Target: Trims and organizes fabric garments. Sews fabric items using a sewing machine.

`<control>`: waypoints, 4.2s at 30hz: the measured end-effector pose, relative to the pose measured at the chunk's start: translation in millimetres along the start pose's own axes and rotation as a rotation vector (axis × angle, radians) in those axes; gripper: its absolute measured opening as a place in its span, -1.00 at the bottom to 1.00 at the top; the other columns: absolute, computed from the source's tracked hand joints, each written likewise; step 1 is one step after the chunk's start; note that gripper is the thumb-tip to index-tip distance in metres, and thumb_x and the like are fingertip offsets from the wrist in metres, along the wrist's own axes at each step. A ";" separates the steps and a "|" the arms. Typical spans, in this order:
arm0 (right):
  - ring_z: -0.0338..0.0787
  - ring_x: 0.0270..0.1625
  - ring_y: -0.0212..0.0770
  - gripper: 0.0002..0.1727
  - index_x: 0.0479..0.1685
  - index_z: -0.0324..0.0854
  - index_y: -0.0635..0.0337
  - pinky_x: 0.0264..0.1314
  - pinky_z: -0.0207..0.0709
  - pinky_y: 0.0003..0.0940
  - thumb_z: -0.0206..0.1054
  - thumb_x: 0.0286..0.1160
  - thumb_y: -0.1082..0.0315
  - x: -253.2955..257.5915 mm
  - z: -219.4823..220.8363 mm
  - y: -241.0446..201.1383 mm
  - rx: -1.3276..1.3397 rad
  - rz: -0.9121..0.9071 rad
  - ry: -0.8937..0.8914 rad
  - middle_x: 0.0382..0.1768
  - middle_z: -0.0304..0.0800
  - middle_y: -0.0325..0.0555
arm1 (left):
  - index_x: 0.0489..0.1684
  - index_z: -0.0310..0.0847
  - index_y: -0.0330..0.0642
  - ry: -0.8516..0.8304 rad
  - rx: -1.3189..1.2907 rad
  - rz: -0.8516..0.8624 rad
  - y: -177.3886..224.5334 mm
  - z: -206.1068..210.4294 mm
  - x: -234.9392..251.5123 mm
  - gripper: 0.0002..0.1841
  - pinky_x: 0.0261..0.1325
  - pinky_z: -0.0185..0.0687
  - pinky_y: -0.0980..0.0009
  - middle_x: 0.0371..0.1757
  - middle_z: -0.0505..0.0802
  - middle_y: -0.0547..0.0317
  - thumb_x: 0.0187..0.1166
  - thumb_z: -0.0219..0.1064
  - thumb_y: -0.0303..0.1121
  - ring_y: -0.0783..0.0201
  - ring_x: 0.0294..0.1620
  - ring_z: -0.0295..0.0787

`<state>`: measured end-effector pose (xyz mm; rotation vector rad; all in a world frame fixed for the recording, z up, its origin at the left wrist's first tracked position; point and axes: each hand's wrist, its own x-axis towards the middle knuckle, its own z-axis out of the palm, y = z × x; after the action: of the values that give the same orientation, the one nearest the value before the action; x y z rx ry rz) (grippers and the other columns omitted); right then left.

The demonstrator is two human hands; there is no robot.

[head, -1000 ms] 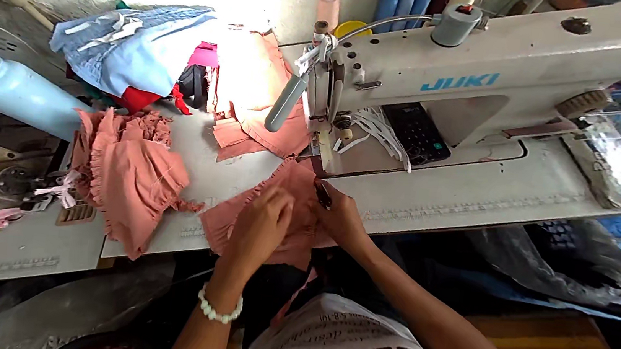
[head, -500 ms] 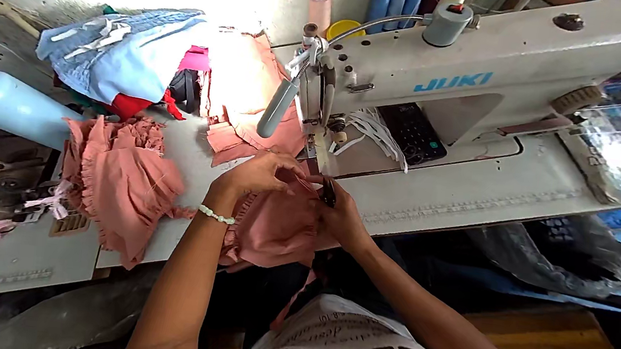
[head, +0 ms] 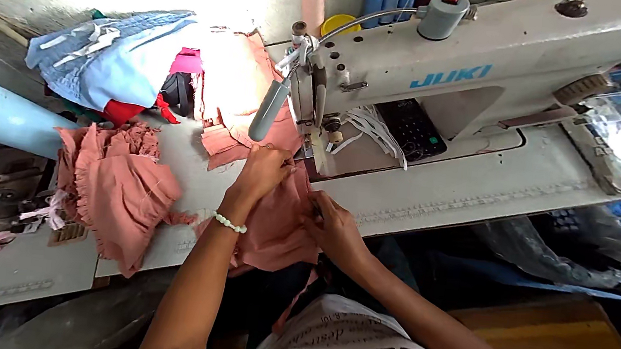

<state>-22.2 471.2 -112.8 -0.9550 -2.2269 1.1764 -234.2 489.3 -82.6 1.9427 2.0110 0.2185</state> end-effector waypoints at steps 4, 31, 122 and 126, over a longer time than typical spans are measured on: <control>0.85 -0.06 0.05 -0.62 0.20 0.69 0.41 0.03 0.71 -0.09 0.36 0.56 0.29 -1.1 -2.1 -1.2 -0.031 -0.013 0.014 -0.04 0.80 0.20 | -0.21 0.83 -0.28 0.042 -0.144 -0.062 -3.4 3.5 -4.5 -0.83 0.29 0.39 -0.24 -0.22 0.87 -0.11 0.61 0.42 -0.35 -0.15 0.02 0.75; 0.85 -0.19 0.02 -0.74 0.05 0.75 0.42 -0.10 0.73 -0.16 0.34 0.49 0.44 6.3 6.4 13.2 -0.048 -0.039 0.150 -0.16 0.82 0.18 | -0.25 0.89 -0.22 0.086 -0.265 -0.159 5.5 -3.5 -6.2 -0.91 0.23 0.42 -0.29 -0.17 0.89 -0.06 0.52 0.50 -0.40 -0.10 0.03 0.78; 0.26 0.77 0.41 -0.42 0.59 0.38 0.35 0.72 0.20 0.28 0.27 0.52 0.54 17.8 -191.0 144.6 -0.718 0.082 0.766 0.67 0.37 0.34 | 0.29 0.76 -0.25 0.502 0.143 0.192 9.4 69.9 4.1 -0.65 0.41 0.57 -0.01 0.35 0.80 -0.12 0.67 0.21 -0.36 -0.12 0.37 0.72; 0.25 0.77 0.41 -0.41 0.60 0.37 0.35 0.70 0.23 0.28 0.27 0.50 0.56 18.0 -189.8 144.2 -0.733 0.090 0.765 0.68 0.36 0.34 | 0.30 0.76 -0.23 0.497 0.130 0.197 8.2 68.8 4.1 -0.66 0.44 0.55 -0.01 0.35 0.80 -0.11 0.67 0.22 -0.36 -0.12 0.39 0.71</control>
<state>142.8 643.2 -130.6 -1.4670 -1.9405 -0.0804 -203.1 485.6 -144.5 2.3509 2.1616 0.6954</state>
